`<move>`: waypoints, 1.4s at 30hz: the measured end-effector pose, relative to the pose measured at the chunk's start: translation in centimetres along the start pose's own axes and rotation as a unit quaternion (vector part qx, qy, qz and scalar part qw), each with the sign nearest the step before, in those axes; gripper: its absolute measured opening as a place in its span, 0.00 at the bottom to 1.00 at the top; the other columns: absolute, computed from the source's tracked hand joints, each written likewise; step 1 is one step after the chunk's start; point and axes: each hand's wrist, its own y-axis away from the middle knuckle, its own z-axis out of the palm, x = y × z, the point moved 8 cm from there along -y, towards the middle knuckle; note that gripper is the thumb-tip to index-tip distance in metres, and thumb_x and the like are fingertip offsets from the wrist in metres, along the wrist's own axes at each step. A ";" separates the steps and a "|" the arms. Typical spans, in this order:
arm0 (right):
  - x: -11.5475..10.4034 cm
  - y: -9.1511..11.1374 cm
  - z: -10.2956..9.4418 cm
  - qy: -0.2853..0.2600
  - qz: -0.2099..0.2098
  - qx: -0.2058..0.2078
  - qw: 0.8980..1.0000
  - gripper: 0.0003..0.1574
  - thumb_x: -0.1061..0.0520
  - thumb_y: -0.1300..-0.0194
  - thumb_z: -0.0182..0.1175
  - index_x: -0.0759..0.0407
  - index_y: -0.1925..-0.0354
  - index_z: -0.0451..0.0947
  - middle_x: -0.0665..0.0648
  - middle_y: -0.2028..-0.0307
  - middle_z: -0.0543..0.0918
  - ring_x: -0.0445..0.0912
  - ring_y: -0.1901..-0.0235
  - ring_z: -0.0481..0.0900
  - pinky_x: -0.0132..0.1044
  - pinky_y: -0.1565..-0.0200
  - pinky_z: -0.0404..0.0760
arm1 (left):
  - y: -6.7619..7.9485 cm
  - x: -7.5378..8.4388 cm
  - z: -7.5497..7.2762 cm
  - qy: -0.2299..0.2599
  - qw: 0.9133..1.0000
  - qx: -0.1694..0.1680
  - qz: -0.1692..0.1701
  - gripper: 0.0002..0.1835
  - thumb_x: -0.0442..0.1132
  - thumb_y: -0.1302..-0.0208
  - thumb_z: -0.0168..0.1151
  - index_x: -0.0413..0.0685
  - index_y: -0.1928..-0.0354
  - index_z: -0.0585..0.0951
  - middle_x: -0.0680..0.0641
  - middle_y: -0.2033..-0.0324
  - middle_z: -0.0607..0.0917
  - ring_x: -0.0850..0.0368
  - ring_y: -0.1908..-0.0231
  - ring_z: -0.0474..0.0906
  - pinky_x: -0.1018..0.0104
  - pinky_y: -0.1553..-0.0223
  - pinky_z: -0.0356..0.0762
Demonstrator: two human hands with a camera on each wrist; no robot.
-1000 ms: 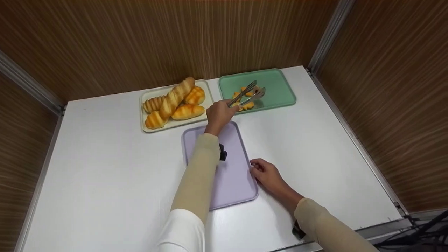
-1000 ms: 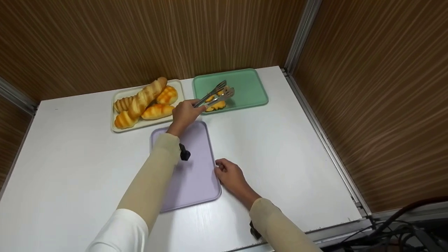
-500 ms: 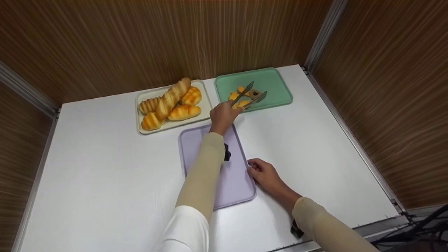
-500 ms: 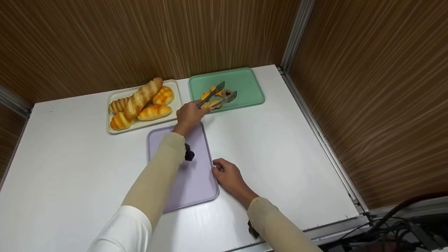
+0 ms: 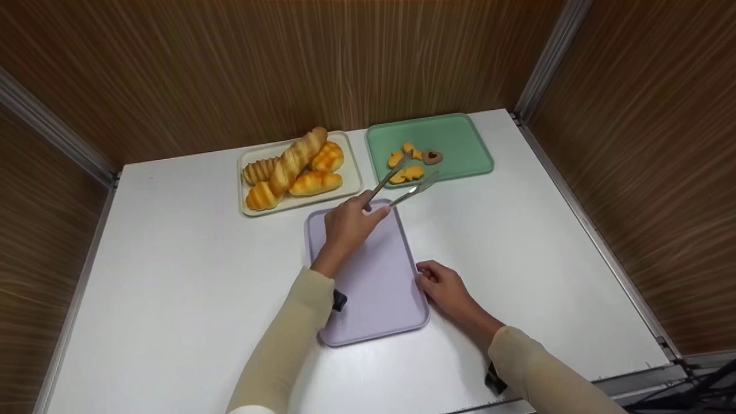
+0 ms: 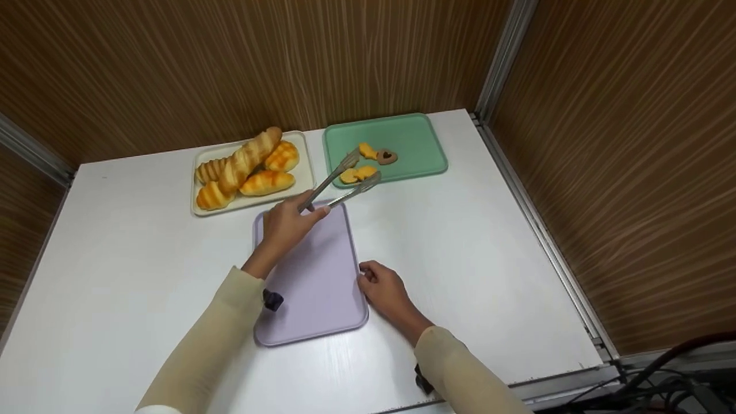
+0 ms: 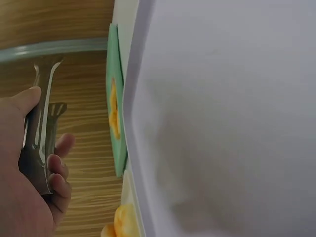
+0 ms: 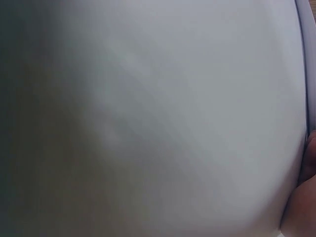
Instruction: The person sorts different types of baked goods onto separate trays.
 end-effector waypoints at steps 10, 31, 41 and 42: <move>0.2 -0.2 -0.5 0.026 -0.011 0.019 0.999 0.14 0.62 0.33 0.62 0.62 0.50 0.83 0.52 0.67 0.80 0.41 0.68 0.74 0.28 0.63 0.74 | 8.1 -3.0 -5.7 0.008 0.999 0.047 -0.007 0.23 0.66 0.39 0.66 0.59 0.53 0.82 0.53 0.69 0.86 0.58 0.74 0.74 0.59 0.71 0.66; 0.2 -0.4 -0.3 0.034 -0.015 0.015 0.999 0.15 0.63 0.31 0.60 0.64 0.47 0.82 0.53 0.66 0.78 0.42 0.67 0.73 0.28 0.64 0.73 | 19.2 -16.8 -12.0 -0.056 0.970 0.121 -0.205 0.27 0.52 0.30 0.62 0.28 0.52 0.80 0.39 0.71 0.85 0.44 0.74 0.83 0.57 0.79 0.70; 0.0 -0.4 0.2 0.038 -0.017 0.014 0.999 0.15 0.62 0.31 0.61 0.64 0.47 0.82 0.52 0.68 0.77 0.42 0.68 0.73 0.29 0.65 0.72 | 20.0 -18.7 -12.6 -0.060 0.962 0.129 -0.235 0.34 0.50 0.30 0.62 0.18 0.43 0.74 0.28 0.61 0.83 0.32 0.59 0.83 0.39 0.66 0.80; 0.0 -0.4 0.2 0.040 -0.017 0.014 0.999 0.15 0.62 0.31 0.61 0.64 0.47 0.82 0.52 0.68 0.77 0.41 0.68 0.73 0.29 0.65 0.72 | 20.1 -18.9 -12.5 -0.065 0.961 0.128 -0.237 0.35 0.50 0.30 0.63 0.19 0.43 0.74 0.27 0.61 0.83 0.32 0.58 0.82 0.39 0.65 0.79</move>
